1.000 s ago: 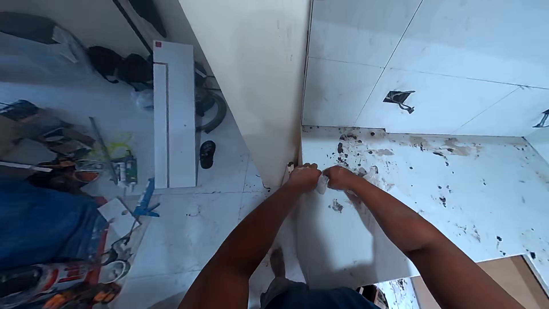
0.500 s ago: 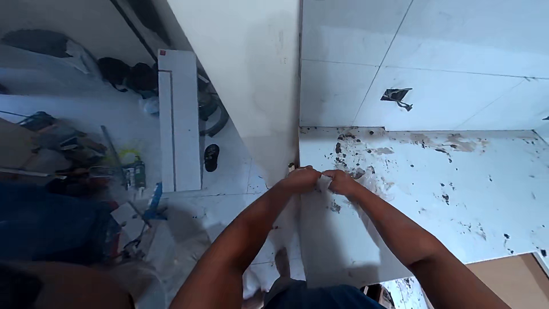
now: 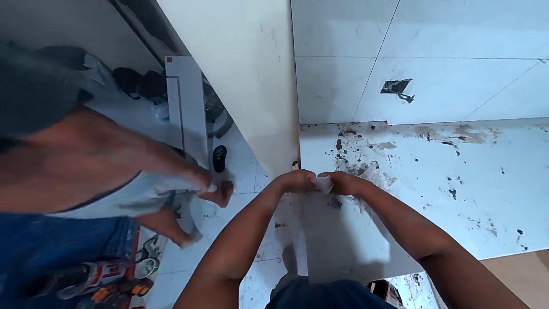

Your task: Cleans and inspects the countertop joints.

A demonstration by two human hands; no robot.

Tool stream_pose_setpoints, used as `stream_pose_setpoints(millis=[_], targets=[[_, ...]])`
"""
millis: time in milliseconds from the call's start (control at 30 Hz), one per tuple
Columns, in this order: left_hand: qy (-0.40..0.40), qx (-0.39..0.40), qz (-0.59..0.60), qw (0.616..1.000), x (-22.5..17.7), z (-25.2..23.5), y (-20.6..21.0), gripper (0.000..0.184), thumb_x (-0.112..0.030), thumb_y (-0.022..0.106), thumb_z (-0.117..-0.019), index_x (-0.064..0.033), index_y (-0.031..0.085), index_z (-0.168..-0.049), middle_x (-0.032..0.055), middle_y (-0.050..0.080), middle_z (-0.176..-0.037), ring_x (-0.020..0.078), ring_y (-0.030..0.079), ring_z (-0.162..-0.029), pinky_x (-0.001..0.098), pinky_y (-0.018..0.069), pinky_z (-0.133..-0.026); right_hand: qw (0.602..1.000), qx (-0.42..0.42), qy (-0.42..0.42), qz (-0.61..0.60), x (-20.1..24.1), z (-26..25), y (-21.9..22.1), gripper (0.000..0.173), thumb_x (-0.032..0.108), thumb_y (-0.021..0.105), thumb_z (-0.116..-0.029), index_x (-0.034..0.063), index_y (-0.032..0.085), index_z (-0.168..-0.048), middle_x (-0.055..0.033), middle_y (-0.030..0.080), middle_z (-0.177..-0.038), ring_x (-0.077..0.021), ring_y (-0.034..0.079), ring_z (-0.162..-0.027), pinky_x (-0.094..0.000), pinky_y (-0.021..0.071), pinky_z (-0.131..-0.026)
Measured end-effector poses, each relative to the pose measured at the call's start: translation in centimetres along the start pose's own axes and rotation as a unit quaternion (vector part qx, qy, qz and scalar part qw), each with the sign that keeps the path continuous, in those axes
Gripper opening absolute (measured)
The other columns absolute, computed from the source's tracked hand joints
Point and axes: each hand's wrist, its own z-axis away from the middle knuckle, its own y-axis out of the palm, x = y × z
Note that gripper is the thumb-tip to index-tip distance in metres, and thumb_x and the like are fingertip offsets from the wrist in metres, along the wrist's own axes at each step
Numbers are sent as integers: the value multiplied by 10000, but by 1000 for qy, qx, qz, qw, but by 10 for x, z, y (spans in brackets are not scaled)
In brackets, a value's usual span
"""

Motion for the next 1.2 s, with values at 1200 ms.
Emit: stream_pose_setpoints(millis=[1200], targets=[[-82, -356, -32, 930, -41, -83, 23, 399, -356, 544, -1030, -27, 667, -1220, 183, 712, -1087, 340, 689, -1044, 547, 535, -937, 876, -260, 406, -23, -75, -74, -163, 551, 467, 480, -1051, 14, 653, -1312, -219, 614, -1393, -384, 559, -1331, -625, 433, -1088]])
